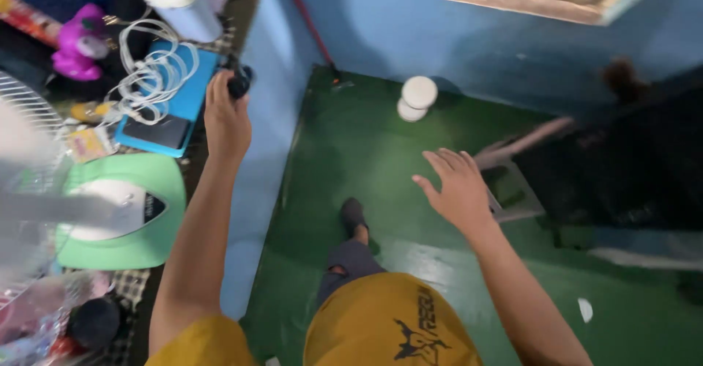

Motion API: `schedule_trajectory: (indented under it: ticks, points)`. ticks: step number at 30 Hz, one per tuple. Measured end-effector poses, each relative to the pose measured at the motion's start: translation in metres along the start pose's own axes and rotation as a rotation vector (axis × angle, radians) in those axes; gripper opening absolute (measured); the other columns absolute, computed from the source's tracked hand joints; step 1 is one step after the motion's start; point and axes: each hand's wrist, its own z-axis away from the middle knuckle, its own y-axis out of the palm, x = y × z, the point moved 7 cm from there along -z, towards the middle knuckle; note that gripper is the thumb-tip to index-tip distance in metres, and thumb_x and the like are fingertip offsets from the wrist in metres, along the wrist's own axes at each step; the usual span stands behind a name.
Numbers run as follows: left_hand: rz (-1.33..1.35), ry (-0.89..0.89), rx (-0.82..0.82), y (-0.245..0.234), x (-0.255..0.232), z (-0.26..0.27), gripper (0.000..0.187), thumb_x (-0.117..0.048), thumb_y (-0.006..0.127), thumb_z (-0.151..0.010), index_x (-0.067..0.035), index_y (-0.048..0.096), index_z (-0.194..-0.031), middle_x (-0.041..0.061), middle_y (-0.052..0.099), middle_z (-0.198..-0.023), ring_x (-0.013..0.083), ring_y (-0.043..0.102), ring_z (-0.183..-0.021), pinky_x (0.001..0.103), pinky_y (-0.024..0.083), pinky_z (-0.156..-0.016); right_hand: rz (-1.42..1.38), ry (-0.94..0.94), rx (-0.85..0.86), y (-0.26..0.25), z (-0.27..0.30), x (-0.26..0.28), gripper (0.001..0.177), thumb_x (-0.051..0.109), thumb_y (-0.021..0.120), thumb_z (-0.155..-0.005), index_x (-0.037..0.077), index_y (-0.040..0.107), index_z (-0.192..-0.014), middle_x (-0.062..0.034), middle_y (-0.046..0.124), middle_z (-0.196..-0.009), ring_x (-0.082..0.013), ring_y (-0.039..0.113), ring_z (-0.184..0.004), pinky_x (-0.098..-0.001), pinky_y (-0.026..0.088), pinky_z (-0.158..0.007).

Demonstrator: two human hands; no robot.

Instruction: The recorder organizes electronic remotes and batteries on a table and then coils a white USB cable.

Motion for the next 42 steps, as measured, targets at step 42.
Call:
schedule_trajectory:
  ticks: [42]
  points:
    - [1.391,-0.094,1.086,0.211,-0.553,0.312,0.054,0.008,0.081,-0.088,0.002,0.056,-0.136,0.011,0.062,-0.129,0.0196,0.064,-0.118,0.031,0.055,-0.102,-1.581,0.787,-0.917,-0.165,0.405,-0.145,0.069,0.009,0.076,-0.093,0.012,0.038,-0.151,-0.0145,0.059,-0.143,-0.0300,0.062,-0.131,-0.0527,0.057,-0.107]
